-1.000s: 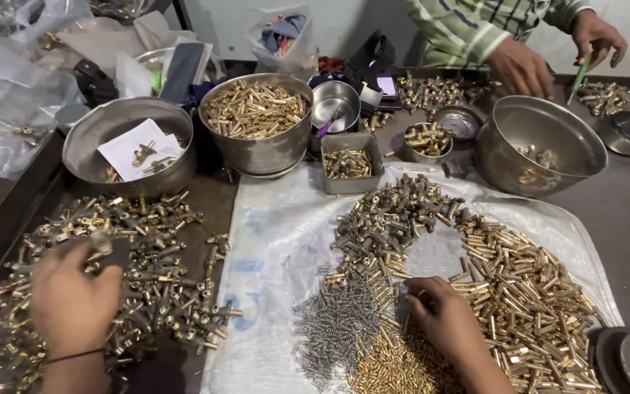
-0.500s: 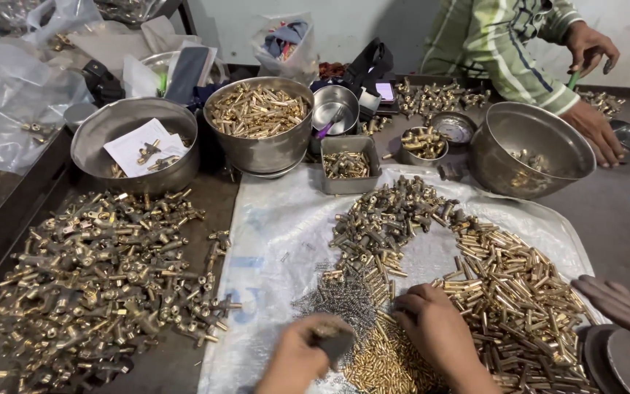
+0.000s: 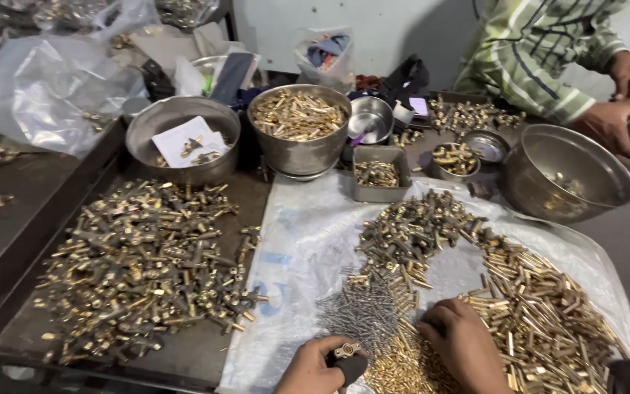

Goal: The person repeatedly picks small brass hardware pieces from a pile, inserts them into a black handheld jig, and secures them with a tool. Finished pieces are placed into a metal bowl. The process is repeated continuously throughout the clip.

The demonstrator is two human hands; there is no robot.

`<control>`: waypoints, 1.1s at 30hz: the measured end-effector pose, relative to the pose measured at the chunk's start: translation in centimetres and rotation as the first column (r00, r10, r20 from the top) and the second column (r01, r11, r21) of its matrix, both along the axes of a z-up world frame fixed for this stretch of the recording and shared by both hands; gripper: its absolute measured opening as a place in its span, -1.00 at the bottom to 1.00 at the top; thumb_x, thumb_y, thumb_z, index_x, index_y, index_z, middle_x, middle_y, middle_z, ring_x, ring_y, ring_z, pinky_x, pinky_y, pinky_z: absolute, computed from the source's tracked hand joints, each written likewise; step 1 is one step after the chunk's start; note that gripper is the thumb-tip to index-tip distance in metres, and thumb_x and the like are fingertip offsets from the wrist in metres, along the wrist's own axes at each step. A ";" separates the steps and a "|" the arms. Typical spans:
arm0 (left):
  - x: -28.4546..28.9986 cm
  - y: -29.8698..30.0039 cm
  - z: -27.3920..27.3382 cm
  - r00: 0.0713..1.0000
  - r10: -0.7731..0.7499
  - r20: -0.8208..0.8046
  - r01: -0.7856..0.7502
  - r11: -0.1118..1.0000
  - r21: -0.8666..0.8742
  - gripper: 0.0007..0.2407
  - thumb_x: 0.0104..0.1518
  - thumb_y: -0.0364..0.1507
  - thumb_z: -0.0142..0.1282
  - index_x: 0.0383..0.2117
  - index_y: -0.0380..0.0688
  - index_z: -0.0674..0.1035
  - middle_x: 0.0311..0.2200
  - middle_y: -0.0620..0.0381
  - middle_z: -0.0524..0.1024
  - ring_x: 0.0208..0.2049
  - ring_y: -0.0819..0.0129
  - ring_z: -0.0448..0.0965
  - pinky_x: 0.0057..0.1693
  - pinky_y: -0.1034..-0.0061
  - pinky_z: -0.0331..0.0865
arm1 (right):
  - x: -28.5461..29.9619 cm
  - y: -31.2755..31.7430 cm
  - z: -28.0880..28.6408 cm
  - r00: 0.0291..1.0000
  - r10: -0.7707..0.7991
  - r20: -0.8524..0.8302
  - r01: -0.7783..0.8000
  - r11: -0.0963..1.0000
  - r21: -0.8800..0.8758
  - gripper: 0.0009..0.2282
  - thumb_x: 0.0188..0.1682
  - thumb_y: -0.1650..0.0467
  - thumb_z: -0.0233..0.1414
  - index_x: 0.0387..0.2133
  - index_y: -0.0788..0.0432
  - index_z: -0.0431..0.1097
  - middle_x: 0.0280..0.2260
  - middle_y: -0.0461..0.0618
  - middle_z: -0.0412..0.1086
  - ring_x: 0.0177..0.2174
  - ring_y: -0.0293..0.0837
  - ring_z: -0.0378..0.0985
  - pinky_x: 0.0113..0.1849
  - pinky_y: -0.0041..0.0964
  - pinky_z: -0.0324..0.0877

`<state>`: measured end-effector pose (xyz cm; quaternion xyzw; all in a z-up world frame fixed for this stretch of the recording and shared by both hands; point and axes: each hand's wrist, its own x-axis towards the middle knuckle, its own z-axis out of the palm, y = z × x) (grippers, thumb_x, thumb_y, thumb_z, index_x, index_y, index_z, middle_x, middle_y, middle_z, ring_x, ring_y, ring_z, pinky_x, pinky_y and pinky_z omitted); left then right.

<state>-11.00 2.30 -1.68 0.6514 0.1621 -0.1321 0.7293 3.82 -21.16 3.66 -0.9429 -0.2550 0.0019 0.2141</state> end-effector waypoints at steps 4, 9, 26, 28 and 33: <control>-0.5 1.5 -1.8 0.996 0.048 -0.072 -0.054 0.996 -0.075 -0.81 0.16 -0.45 0.31 -0.12 -0.14 0.73 -0.52 0.34 0.64 -0.58 0.72 0.49 -0.37 0.69 0.39 | 0.5 -0.2 -1.1 0.997 -0.053 -0.056 0.054 0.998 0.016 -0.78 -0.26 0.31 0.33 -0.37 0.10 0.60 -0.26 -0.07 0.52 -0.18 -0.01 0.55 -0.09 -0.17 0.45; -0.2 1.3 0.2 0.991 0.017 -0.130 -0.028 0.997 -0.078 -0.80 0.12 -0.42 0.28 -0.14 -0.13 0.72 -0.59 0.08 0.47 -0.63 0.52 0.39 -0.45 0.58 0.23 | -0.3 1.1 0.3 0.954 -0.206 -0.216 0.206 0.978 -0.024 -0.83 -0.15 0.28 0.32 -0.35 0.05 0.62 -0.26 -0.11 0.58 -0.26 -0.14 0.65 -0.14 -0.25 0.54; -0.6 1.1 -10.4 0.862 -0.304 0.406 0.082 0.873 0.481 -0.62 -0.05 -0.32 0.38 -0.10 -0.16 0.62 -0.19 -0.08 0.61 -0.12 -0.05 0.66 -0.03 0.28 0.49 | -5.3 4.5 -5.0 0.819 0.382 -0.428 -0.099 0.829 0.551 -0.83 -0.31 0.48 0.35 -0.43 0.15 0.59 -0.36 0.02 0.62 -0.28 -0.11 0.74 -0.17 -0.19 0.66; -0.8 1.0 -10.7 0.861 -0.318 0.397 0.078 0.854 0.514 -0.70 0.01 -0.35 0.36 -0.15 -0.17 0.63 -0.20 -0.08 0.62 -0.09 -0.06 0.66 -0.03 0.27 0.48 | -5.6 4.6 -5.6 0.871 0.411 -0.268 -0.187 0.782 0.594 -0.89 -0.32 0.47 0.38 -0.55 0.20 0.63 -0.39 0.02 0.60 -0.31 -0.09 0.71 -0.22 -0.17 0.66; -1.3 1.6 -5.8 0.899 -0.248 0.361 0.160 0.953 0.256 -0.78 0.11 -0.43 0.32 -0.16 -0.25 0.66 -0.35 0.05 0.67 -0.23 0.46 0.66 -0.11 0.48 0.49 | -6.7 5.0 -5.8 0.897 0.412 -0.162 -0.209 0.716 0.666 -0.92 -0.26 0.45 0.34 -0.51 0.18 0.62 -0.37 0.03 0.66 -0.28 -0.10 0.69 -0.21 -0.17 0.66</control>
